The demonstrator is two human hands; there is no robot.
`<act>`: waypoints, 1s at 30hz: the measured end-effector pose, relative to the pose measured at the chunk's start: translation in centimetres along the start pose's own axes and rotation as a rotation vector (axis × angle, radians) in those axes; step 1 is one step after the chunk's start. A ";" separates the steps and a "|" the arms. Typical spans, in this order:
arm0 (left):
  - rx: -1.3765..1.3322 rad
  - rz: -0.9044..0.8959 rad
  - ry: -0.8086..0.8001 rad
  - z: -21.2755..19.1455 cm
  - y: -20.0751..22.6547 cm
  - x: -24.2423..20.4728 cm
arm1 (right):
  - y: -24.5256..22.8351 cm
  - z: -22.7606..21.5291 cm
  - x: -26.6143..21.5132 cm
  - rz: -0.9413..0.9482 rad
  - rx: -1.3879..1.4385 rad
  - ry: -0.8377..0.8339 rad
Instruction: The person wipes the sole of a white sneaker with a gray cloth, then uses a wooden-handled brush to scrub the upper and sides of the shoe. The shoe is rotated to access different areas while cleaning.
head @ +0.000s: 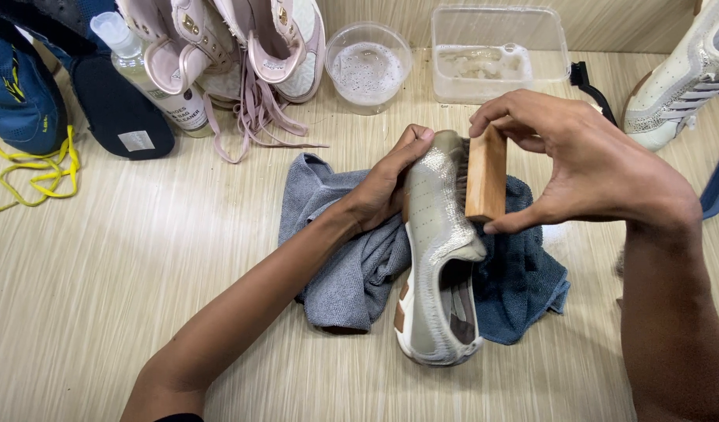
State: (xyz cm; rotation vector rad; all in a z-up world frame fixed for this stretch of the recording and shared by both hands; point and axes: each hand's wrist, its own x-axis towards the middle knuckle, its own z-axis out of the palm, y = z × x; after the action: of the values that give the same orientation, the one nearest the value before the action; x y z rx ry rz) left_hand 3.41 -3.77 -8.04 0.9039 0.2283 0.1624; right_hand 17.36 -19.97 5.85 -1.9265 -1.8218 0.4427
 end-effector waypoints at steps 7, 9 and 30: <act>0.228 0.073 -0.053 -0.5 -1.8 0.7 | 0.3 0.2 0.2 -0.106 -0.061 0.138; 0.371 0.269 -0.065 -0.2 -1.7 0.6 | -1.7 -0.1 0.1 -0.203 0.272 -0.016; 0.259 0.332 -0.089 -1.6 -3.3 1.3 | -4.0 2.4 0.3 -0.212 0.143 -0.137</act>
State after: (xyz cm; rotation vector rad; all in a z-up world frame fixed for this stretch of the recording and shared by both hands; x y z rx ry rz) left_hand 4.38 -4.23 -11.76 1.2014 0.0139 0.4057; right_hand 12.75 -19.34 5.94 -1.6228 -1.9967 0.6281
